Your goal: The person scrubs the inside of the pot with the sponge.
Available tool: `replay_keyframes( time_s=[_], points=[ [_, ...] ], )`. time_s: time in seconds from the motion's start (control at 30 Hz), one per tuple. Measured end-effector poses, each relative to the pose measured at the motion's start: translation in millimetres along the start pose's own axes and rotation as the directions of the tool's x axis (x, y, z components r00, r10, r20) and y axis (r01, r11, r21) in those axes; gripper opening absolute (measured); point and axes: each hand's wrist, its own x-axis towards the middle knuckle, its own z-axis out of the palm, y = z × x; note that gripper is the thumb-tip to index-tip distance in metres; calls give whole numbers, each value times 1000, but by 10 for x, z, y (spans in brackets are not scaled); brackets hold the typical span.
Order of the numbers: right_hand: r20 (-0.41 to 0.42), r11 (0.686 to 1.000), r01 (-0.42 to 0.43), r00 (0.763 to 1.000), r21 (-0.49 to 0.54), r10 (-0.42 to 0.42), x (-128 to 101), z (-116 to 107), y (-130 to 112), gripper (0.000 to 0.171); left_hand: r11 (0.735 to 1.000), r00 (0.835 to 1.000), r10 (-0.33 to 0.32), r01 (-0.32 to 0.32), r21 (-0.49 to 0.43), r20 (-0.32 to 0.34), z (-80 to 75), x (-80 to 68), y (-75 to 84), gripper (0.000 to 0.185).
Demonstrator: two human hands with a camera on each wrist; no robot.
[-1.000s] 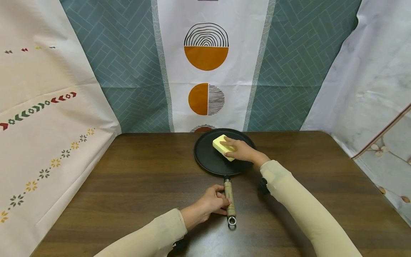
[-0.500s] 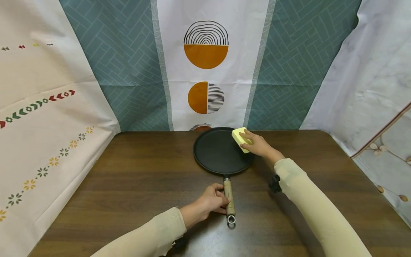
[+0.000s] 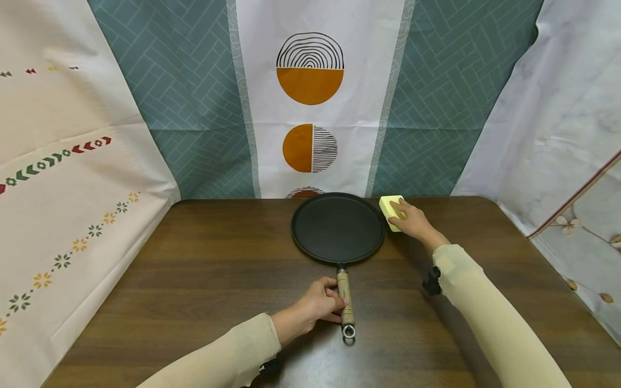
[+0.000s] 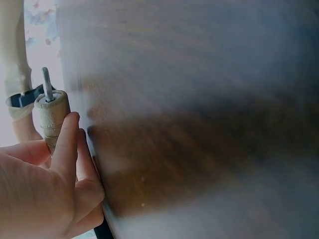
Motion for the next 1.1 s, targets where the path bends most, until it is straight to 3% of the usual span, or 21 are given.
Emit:
replay_keyframes(
  time_s=[0.47, 1.1],
  points=[
    [4, 990, -131, 991, -57, 132, -90, 23, 215, 59, 1000, 1000, 6, -7, 12, 2, 1, -10, 7, 54],
    [-5, 975, -179, 984, -131, 180, -70, 93, 160, 60, 1000, 1000, 8, -8, 7, 4, 6, -10, 12, 54]
  ],
)
